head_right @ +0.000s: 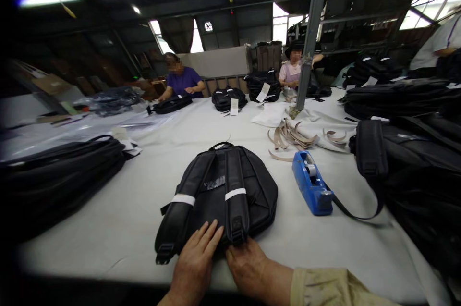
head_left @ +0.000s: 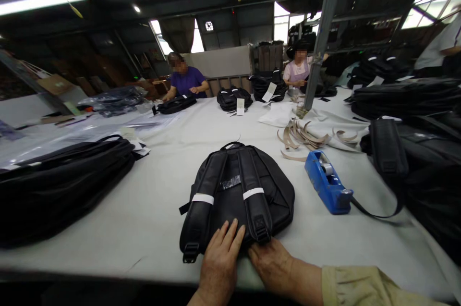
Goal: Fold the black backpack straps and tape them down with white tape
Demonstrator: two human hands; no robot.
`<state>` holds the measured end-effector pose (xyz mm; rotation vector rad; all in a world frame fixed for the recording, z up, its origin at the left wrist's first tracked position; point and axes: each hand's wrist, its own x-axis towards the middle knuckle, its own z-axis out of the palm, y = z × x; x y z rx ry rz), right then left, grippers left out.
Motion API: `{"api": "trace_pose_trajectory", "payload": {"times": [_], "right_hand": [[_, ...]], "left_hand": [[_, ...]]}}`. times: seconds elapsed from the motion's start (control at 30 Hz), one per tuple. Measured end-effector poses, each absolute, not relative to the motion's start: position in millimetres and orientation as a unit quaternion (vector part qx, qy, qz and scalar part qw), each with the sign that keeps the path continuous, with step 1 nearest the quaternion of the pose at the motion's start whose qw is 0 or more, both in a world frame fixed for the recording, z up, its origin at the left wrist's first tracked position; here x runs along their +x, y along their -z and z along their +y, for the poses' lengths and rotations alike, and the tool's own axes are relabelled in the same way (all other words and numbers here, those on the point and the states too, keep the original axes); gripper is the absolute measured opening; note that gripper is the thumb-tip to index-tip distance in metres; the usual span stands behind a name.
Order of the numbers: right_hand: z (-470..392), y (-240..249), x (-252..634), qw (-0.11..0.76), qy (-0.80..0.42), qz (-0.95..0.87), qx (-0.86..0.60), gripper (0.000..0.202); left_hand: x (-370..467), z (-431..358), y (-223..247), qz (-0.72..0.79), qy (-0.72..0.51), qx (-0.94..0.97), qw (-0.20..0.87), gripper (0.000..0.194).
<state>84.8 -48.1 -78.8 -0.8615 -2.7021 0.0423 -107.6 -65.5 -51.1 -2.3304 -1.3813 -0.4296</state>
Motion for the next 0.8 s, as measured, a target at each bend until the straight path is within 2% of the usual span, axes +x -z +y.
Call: {"api": "trace_pose_trajectory", "payload": {"times": [0.17, 0.33, 0.53, 0.6, 0.7, 0.8], "right_hand": [[-47, 83, 84, 0.156, 0.014, -0.951, -0.266, 0.043], [-53, 93, 71, 0.159, 0.012, -0.943, -0.292, 0.021], [-43, 76, 107, 0.164, -0.020, -0.896, -0.411, 0.036], [-40, 63, 131, 0.174, -0.003, -0.884, -0.434, 0.031], [-36, 40, 159, 0.201, 0.019, -0.877, -0.436, 0.012], [-28, 26, 165, 0.234, 0.024, -0.885, -0.402, 0.018]], "left_hand": [[-101, -70, 53, -0.509, 0.161, -0.826, 0.182, 0.062], [-100, -72, 54, -0.512, 0.166, -0.823, 0.181, 0.059], [-104, -72, 58, -0.503, 0.181, -0.824, 0.189, 0.062], [-102, -72, 60, -0.507, 0.190, -0.820, 0.182, 0.063], [-98, -73, 64, -0.523, 0.206, -0.809, 0.171, 0.063], [-93, -74, 65, -0.536, 0.212, -0.800, 0.167, 0.064]]}}
